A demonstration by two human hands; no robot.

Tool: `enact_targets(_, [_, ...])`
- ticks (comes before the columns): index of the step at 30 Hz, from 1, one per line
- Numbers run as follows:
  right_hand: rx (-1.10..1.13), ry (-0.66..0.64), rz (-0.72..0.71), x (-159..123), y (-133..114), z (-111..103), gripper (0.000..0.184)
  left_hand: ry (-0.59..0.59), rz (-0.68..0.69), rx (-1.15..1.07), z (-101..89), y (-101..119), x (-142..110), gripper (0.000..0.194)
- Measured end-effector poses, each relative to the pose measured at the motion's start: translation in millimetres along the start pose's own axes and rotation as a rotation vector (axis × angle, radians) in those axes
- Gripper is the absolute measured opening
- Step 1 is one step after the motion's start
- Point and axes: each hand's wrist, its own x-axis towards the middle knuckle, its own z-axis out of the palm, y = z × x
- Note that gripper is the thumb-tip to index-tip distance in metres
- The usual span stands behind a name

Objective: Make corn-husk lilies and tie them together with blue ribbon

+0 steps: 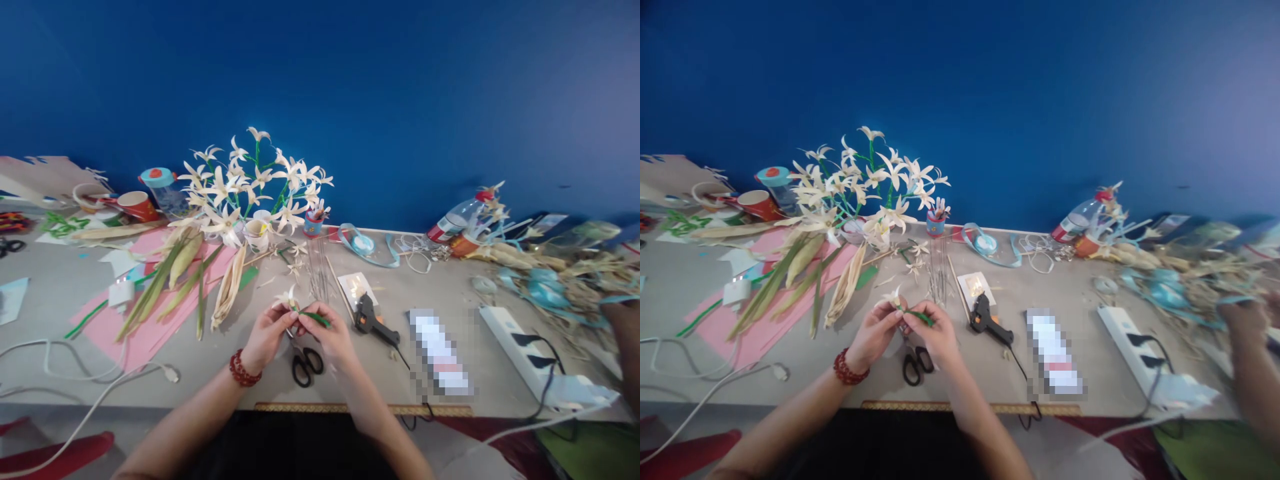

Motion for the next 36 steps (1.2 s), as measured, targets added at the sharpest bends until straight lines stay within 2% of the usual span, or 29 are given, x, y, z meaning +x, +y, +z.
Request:
enact_targets(5, [0.151, -0.036, 0.17, 0, -3, 1, 0.024, -0.023, -0.029, 0.039, -2.0, 3, -3, 0.019])
enact_targets(7, [0.13, -0.06, 0.164, 0, -3, 1, 0.023, -0.012, -0.036, 0.049, -3.0, 2, -2, 0.02])
enact_targets(9, [0.004, -0.02, 0.021, -1, 0, 0, 0.019, 0.032, -0.008, 0.043, -3.7, -1, 0, 0.021])
enact_targets(12, [-0.374, 0.089, -0.346, -2, 4, -2, 0.005, 0.136, 0.055, 0.033, -4.3, -6, 4, 0.022])
enact_targets(14, [-0.623, 0.119, -0.558, -3, 5, -3, 0.008, 0.174, 0.062, 0.037, -4.8, -10, 6, 0.021])
enact_targets(16, [-0.79, 0.108, -0.679, -4, 6, -5, 0.015, 0.182, 0.049, 0.041, -5.1, -12, 6, 0.019])
enact_targets(18, [-0.888, 0.091, -0.715, -4, 6, -6, 0.019, 0.193, 0.038, 0.049, -5.1, -13, 5, 0.017])
enact_targets(23, [-0.971, 0.054, -0.702, -3, 9, -7, 0.024, 0.216, 0.052, 0.124, -5.0, -13, 2, 0.017])
enact_targets(27, [-0.834, 0.053, -0.655, -2, 11, -7, 0.02, 0.222, 0.099, 0.19, -5.3, -12, 2, 0.014])
enact_targets(29, [-0.68, 0.077, -0.57, -1, 11, -6, 0.014, 0.212, 0.099, 0.192, -5.2, -11, 2, 0.013])
enact_targets(32, [-0.391, 0.099, -0.369, 2, 10, -4, 0.003, 0.184, 0.09, 0.179, -4.6, -10, 1, 0.013])
enact_targets(36, [-0.074, 0.072, -0.093, 4, 5, -4, 0.016, 0.134, 0.116, 0.211, -3.7, -7, 0, 0.013])
